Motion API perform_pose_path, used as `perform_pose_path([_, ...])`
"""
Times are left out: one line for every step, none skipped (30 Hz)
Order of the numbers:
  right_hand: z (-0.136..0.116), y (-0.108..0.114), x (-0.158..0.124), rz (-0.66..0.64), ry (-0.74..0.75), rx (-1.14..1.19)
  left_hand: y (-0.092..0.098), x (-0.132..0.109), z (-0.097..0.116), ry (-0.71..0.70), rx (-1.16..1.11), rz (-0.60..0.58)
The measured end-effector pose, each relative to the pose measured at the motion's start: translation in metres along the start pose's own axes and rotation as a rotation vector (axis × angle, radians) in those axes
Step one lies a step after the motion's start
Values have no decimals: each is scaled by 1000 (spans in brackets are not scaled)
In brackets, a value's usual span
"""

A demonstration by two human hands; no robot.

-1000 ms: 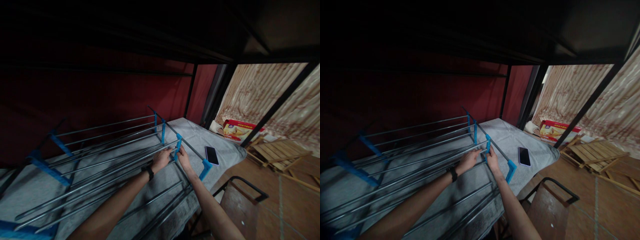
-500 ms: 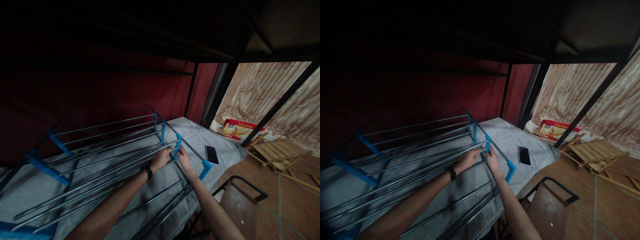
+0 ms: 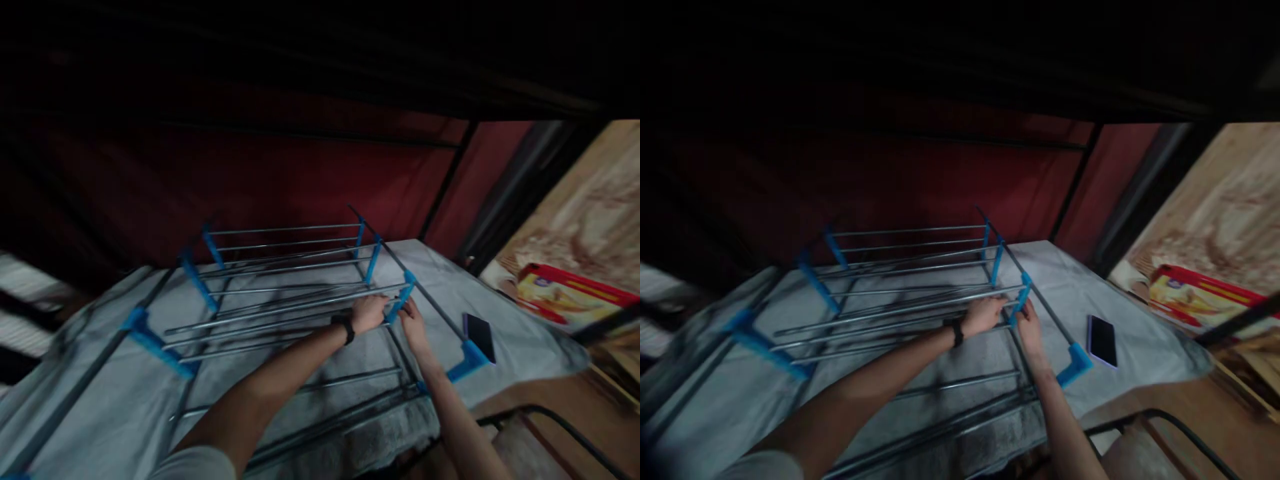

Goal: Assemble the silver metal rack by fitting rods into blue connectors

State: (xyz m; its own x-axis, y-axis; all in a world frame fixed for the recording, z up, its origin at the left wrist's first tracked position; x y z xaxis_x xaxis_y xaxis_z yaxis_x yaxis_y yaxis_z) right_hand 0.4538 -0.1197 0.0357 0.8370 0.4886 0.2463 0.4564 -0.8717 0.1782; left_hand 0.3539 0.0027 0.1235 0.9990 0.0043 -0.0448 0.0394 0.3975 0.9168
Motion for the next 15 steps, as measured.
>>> perform_pose_path([6, 4, 1, -7, -23, -19, -1, -3, 3, -2, 9, 1])
perform_pose_path([12, 7, 2, 4, -63, -36, -2, -6, 4, -6, 19, 7])
perform_pose_path([19, 11, 5, 25, -104, -44, -3, -9, 5, -12, 32, 22])
perform_pose_path([23, 13, 7, 27, -117, -39, -5, -14, 6, -37, 68, 52])
perform_pose_path([26, 14, 9, 23, -116, -32, -7, -21, 7, -68, 121, 98])
perform_pose_path([25, 15, 11, 21, -112, -38, -8, -29, 8, -97, 171, 138])
perform_pose_path([23, 15, 11, 27, -103, -48, -9, -38, 10, -123, 217, 163])
perform_pose_path([18, 14, 11, 41, -94, -63, -9, -48, 11, -144, 250, 163])
perform_pose_path([12, 14, 10, 66, -86, -78, -7, -58, 12, -160, 266, 134])
perform_pose_path([6, 13, 9, 100, -82, -87, -3, -69, 13, -180, 276, 83])
perform_pose_path([1, 12, 6, 128, -80, -85, 5, -80, 14, -206, 282, 23])
perform_pose_path([-3, 11, 3, 146, -79, -79, 17, -91, 16, -226, 286, -32])
perform_pose_path([-6, 9, -2, 159, -79, -74, 32, -104, 17, -239, 291, -73])
perform_pose_path([-7, 7, -8, 169, -79, -77, 51, -117, 17, -245, 295, -94])
perform_pose_path([-8, 6, -16, 176, -75, -96, 73, -131, 16, -226, 298, -93])
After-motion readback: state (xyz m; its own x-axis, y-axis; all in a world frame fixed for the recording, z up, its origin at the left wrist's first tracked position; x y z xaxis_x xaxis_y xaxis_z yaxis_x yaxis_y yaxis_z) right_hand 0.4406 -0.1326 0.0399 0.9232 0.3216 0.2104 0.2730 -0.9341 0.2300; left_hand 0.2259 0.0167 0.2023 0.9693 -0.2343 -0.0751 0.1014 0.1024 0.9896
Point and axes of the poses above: each hand's wrist, its own x-axis towards the middle knuckle, its own y-axis out of the back of the hand, z = x × y, the point moved 3 cm from there along x, towards the middle knuckle, and after that the axes turned 8 degrees about -z, right-handed, at the moved point
